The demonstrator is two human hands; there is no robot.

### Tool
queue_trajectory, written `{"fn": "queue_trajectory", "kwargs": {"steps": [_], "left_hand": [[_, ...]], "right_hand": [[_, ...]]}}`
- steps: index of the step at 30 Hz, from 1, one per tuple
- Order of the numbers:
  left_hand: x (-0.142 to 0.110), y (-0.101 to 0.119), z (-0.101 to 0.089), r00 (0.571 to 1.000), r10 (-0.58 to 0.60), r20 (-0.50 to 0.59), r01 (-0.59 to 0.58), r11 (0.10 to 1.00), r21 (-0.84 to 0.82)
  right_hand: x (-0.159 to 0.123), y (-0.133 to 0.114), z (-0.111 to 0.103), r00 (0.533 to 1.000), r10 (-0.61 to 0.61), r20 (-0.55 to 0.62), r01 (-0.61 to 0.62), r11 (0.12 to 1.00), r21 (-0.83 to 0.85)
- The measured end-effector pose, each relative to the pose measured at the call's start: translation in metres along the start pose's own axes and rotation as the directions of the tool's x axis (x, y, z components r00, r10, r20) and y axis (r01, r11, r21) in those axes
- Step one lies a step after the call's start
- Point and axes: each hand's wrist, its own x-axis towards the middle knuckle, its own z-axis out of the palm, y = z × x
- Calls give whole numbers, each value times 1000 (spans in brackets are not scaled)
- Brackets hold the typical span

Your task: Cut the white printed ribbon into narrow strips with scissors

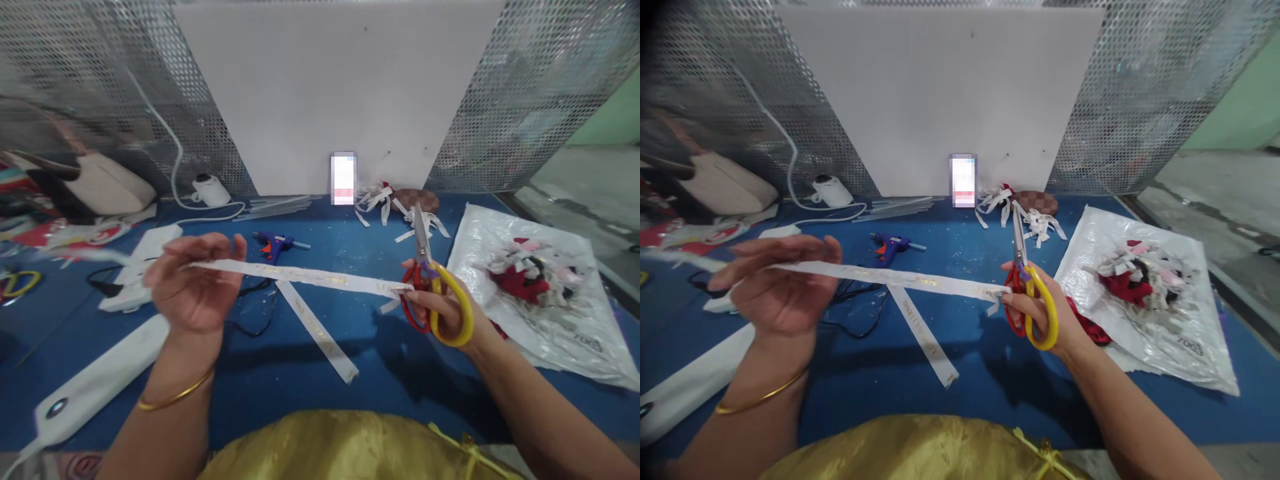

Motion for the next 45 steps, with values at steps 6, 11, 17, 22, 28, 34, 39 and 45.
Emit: {"fn": "queue_trajectory", "kwargs": {"steps": [6, 11, 17, 22, 28, 34, 39, 45], "left_hand": [[-27, -74, 4, 838, -521, -163, 516, 853, -75], [-37, -79, 10, 855, -448, -261, 479, 876, 62], [-23, -36, -6, 981, -118, -152, 137, 983, 123], [-65, -52, -13, 919, -356, -173, 390, 886, 252], [-86, -66, 3, 715, -685, -142, 699, 697, 158], [-60, -79, 18, 515, -857, -24, 856, 513, 61], [-55, -86, 20, 767, -640, 40, 637, 754, -160], [-65, -108, 8, 728, -676, 110, 674, 736, 63]], "right_hand": [[-4, 4, 14, 999, 26, 43, -22, 996, -92], [-8, 2, 13, 996, -3, 85, 14, 990, -140], [-8, -2, 17, 998, -36, 51, 43, 988, -145], [-3, 3, 32, 998, 17, 56, -11, 993, -116], [-1, -9, 48, 983, 88, 159, -61, 984, -168], [1, -24, 51, 987, -8, 162, 27, 993, -111], [2, -17, 44, 994, -112, 15, 113, 988, -106], [1, 2, 41, 994, -26, 105, 41, 988, -149]]}}
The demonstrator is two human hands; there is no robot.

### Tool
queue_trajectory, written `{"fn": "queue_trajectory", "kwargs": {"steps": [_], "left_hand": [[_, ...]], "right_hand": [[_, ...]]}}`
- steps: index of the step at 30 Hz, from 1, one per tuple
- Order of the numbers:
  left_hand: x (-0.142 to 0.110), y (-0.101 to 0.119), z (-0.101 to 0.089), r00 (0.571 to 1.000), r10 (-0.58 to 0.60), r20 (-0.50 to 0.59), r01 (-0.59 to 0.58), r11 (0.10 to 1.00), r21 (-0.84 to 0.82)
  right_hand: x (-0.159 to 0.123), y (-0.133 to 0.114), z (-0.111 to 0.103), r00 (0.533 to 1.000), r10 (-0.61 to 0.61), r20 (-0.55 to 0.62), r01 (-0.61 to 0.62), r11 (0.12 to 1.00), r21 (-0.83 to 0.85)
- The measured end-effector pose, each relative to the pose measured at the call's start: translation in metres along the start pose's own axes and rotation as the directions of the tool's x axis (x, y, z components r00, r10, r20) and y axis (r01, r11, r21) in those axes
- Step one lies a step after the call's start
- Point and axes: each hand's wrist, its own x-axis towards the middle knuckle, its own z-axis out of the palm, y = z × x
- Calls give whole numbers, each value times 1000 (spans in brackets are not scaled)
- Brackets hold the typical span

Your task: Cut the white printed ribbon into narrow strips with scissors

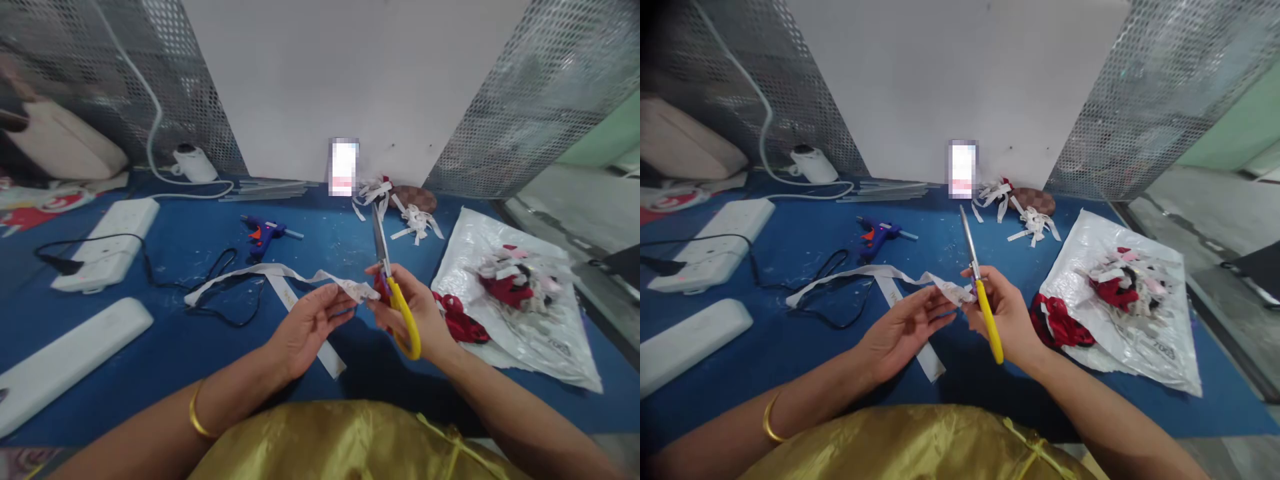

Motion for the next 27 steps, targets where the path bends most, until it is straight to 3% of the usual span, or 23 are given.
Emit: {"fn": "queue_trajectory", "kwargs": {"steps": [5, 8, 15, 17, 21, 27], "left_hand": [[8, 3, 0, 985, -115, -130, 116, 993, -3], [11, 7, -2, 962, -205, -179, 201, 979, -41], [7, 9, -1, 937, -287, -199, 319, 936, 150], [6, 8, -1, 949, -238, -206, 272, 950, 155], [5, 7, -2, 979, -45, -197, 80, 981, 174], [2, 13, 1, 961, 158, -226, -82, 947, 312]], "right_hand": [[0, 2, -3, 984, 70, 162, -70, 998, -4], [2, 2, -10, 946, 141, 293, -147, 989, -5], [3, -2, -20, 865, 161, 475, -173, 985, -19], [3, -5, -23, 874, 164, 457, -169, 985, -31], [5, -7, -27, 940, 170, 296, -143, 984, -110], [10, 2, -25, 976, 110, 190, -75, 980, -183]]}}
